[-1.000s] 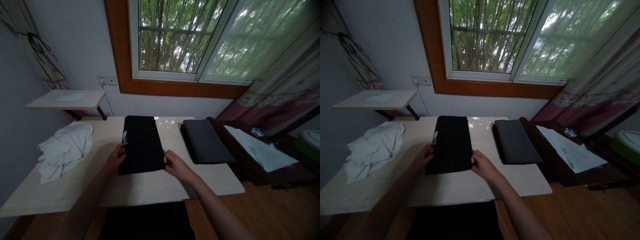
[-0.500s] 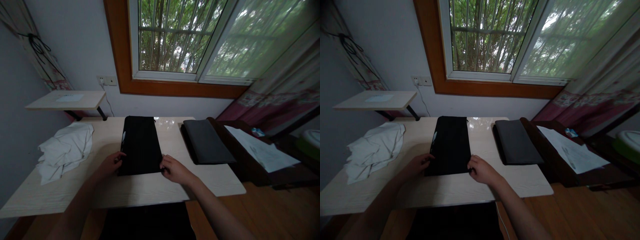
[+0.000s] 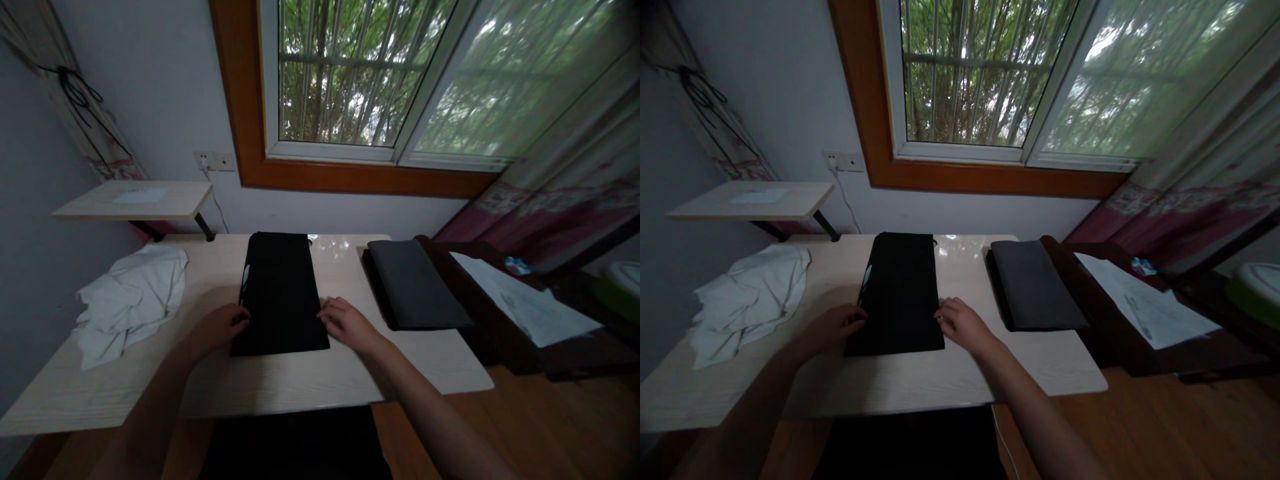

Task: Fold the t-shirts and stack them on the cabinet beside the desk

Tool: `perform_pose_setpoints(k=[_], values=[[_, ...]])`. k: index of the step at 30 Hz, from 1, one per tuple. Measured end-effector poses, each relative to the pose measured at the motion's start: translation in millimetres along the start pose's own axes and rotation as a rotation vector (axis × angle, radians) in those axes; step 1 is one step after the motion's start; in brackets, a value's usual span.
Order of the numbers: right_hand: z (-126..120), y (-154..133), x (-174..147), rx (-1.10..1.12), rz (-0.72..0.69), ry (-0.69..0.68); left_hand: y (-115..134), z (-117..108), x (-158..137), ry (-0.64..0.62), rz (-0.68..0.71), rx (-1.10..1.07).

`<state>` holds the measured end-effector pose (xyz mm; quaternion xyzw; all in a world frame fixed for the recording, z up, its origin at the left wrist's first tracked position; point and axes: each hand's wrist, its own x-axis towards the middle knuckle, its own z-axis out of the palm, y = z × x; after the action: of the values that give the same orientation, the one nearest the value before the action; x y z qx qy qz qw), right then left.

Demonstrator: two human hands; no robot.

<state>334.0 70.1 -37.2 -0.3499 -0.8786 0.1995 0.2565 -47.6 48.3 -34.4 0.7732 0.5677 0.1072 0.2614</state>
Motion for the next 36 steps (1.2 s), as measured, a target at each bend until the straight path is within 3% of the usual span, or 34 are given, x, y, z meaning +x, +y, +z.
perform_pose_setpoints(k=[4, 7, 11, 16, 24, 27, 30, 33, 36], values=[[6, 12, 9, -0.078, -0.003, 0.028, -4, 7, 10, 0.234, 0.080, 0.148], [7, 14, 11, -0.109, -0.016, -0.003, -7, 10, 13, 0.300, 0.180, 0.283], [5, 13, 10, -0.120, -0.039, -0.002, -9, 8, 10, 0.221, 0.253, 0.313], [0, 4, 3, -0.038, -0.078, -0.052, -7, 6, -2, 0.152, 0.242, 0.230], [0, -11, -8, 0.131, -0.056, -0.308, 13, 8, -25, -0.104, 0.251, 0.002], [1, -6, -5, 0.127, -0.048, -0.240, 18, 3, -28, -0.171, 0.247, -0.015], [0, 4, 3, 0.094, 0.011, -0.055, 18, -2, -24, -0.189, 0.253, -0.024], [0, 15, 12, 0.023, 0.021, 0.062, 15, -3, -13, -0.067, 0.259, -0.019], [2, 22, 17, -0.028, -0.005, 0.058, 7, 0, -1, 0.097, 0.271, 0.017]])
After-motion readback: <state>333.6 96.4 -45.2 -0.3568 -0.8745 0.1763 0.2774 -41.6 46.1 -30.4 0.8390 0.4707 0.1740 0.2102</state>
